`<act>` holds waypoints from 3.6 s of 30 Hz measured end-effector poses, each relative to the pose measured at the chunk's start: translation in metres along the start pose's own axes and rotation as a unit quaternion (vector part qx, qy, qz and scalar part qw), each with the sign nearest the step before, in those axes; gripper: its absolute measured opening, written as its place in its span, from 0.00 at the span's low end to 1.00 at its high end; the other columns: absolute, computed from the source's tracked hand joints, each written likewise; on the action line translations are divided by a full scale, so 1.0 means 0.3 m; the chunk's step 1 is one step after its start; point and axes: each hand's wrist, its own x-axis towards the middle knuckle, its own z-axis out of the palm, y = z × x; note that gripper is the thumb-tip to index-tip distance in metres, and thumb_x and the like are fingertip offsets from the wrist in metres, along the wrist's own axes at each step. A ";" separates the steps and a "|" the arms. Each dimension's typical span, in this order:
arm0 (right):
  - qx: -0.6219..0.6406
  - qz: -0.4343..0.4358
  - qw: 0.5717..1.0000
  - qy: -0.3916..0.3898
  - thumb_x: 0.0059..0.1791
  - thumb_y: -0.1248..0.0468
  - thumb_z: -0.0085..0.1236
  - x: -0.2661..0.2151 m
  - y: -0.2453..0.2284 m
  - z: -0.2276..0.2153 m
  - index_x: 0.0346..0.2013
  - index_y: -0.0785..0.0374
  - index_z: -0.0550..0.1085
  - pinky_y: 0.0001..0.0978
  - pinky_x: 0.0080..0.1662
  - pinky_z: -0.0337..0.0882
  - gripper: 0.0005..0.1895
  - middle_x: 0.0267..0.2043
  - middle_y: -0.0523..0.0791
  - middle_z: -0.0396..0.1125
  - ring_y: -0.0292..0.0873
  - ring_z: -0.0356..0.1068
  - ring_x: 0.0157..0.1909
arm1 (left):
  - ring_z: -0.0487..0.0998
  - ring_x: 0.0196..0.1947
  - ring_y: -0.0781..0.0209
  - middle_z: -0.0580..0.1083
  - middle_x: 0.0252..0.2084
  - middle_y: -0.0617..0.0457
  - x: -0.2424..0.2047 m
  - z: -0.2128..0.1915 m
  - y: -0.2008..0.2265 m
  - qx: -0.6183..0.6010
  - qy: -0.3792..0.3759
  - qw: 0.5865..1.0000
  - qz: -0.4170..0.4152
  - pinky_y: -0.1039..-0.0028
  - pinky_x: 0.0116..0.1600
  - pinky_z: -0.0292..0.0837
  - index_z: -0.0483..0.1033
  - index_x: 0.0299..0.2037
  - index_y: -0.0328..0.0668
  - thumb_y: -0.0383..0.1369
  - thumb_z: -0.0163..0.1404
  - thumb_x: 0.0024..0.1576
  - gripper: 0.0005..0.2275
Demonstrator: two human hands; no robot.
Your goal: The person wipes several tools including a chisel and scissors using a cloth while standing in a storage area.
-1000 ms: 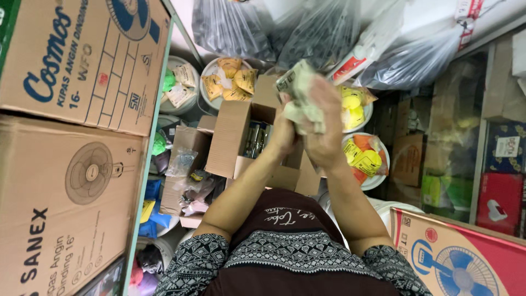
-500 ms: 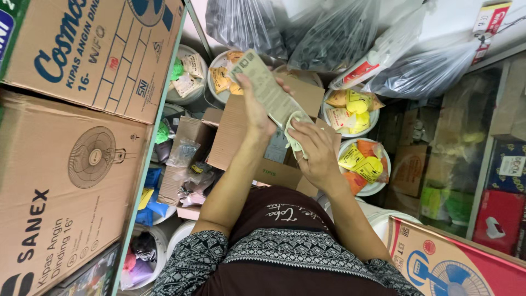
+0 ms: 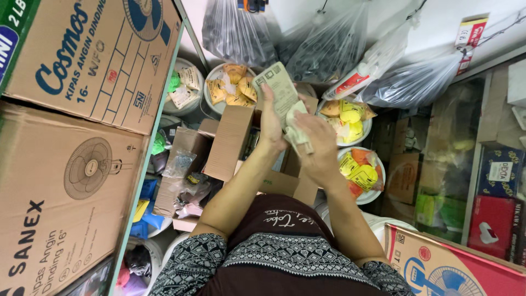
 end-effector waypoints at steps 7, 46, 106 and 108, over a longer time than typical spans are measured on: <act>0.144 0.108 0.980 -0.081 0.48 0.70 0.57 -0.163 0.138 -0.044 0.51 0.62 0.76 0.41 0.63 0.70 0.16 0.57 0.46 0.73 0.46 0.72 0.60 | 0.75 0.36 0.50 0.71 0.36 0.46 0.043 -0.133 0.122 -0.123 0.073 0.989 0.020 0.55 0.47 0.75 0.66 0.54 0.37 0.68 0.35 0.60 0.37; 0.227 0.123 0.966 0.023 0.50 0.68 0.59 0.414 0.022 0.087 0.75 0.67 0.53 0.30 0.53 0.74 0.40 0.56 0.52 0.70 0.40 0.73 0.51 | 0.76 0.48 0.63 0.77 0.49 0.45 0.078 0.096 0.239 0.384 0.014 0.856 0.347 0.73 0.54 0.73 0.67 0.62 0.29 0.33 0.49 0.67 0.17; 0.152 0.289 0.831 -0.450 0.48 0.51 0.59 -0.627 0.509 0.500 0.54 0.58 0.77 0.44 0.49 0.74 0.23 0.46 0.54 0.75 0.57 0.76 0.46 | 0.80 0.48 0.38 0.78 0.46 0.38 -0.213 -0.819 -0.362 0.823 -0.210 0.449 -0.276 0.51 0.50 0.76 0.80 0.48 0.42 0.35 0.49 0.57 0.13; 0.138 0.266 0.828 -0.474 0.49 0.51 0.59 -0.612 0.480 0.499 0.51 0.57 0.78 0.45 0.49 0.74 0.20 0.44 0.54 0.76 0.58 0.76 0.45 | 0.79 0.49 0.39 0.78 0.46 0.38 -0.248 -0.816 -0.356 0.822 -0.197 0.443 -0.298 0.51 0.50 0.76 0.79 0.48 0.42 0.37 0.51 0.56 0.14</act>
